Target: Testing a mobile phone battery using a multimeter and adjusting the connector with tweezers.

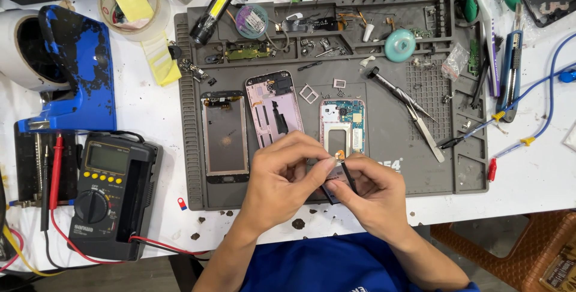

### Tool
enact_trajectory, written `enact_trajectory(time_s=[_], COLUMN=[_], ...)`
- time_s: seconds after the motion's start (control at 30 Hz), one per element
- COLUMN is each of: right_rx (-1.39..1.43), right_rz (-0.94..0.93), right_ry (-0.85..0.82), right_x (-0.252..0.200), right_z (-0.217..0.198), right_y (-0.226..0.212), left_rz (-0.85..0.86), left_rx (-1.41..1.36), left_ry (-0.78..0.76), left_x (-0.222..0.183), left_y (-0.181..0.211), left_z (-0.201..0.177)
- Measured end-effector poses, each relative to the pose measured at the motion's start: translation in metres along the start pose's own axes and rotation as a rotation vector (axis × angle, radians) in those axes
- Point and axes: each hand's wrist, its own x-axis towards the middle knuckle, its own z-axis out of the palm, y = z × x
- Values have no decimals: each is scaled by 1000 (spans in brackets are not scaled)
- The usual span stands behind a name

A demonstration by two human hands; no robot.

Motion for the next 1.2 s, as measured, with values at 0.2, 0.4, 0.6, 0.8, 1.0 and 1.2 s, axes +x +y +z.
enact_trajectory(time_s=[0.2, 0.4, 0.6, 0.8, 1.0, 1.2], right_rx=[43, 7, 21, 2, -30, -15], right_rz=[54, -10, -146, -263, -295, -208], right_ry=[45, 93, 66, 53, 33, 83], right_x=[-3, -2, 0, 5, 6, -2], right_z=[0, -1, 2, 2, 0, -2], right_y=[4, 5, -2, -4, -3, 5], left_rz=[-35, -57, 221, 474, 593, 409], left_rx=[24, 5, 62, 127, 229, 178], left_ry=[24, 59, 76, 120, 99, 148], left_x=[0, -6, -13, -19, -20, -19], left_y=[1, -1, -1, -16, -22, -12], left_z=[4, 6, 10, 14, 10, 16])
